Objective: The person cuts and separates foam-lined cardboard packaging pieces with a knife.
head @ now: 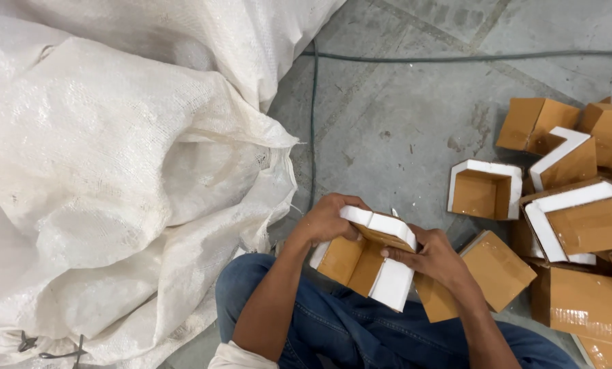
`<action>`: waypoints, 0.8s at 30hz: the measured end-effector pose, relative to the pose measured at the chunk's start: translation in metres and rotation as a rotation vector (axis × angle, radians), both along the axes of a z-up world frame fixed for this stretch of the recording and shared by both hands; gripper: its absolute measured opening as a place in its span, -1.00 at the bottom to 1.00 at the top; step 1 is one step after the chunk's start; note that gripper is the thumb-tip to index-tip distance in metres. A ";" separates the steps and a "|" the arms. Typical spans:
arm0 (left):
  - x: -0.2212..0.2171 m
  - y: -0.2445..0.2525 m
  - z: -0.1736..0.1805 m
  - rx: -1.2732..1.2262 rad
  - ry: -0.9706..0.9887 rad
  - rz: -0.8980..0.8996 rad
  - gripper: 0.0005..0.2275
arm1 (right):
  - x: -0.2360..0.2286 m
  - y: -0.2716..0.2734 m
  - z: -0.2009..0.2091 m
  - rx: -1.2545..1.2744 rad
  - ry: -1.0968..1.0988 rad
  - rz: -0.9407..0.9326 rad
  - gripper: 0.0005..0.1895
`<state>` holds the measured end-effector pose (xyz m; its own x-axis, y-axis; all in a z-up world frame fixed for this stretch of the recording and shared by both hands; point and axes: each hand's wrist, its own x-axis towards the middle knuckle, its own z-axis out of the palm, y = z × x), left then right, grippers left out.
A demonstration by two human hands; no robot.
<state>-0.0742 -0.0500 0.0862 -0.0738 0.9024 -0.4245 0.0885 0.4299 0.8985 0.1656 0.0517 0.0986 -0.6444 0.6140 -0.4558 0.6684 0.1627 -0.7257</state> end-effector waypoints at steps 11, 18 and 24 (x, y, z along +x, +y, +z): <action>-0.007 -0.002 0.013 0.034 -0.397 0.141 -0.56 | 0.038 -0.004 0.025 -0.192 0.437 -0.297 -0.58; 0.005 -0.003 0.012 0.295 -0.143 0.089 -0.56 | 0.025 0.007 0.011 -0.184 0.489 -0.275 -0.58; 0.029 -0.009 0.017 0.582 0.327 0.098 -0.53 | 0.018 0.009 -0.013 -0.016 0.386 -0.088 -0.74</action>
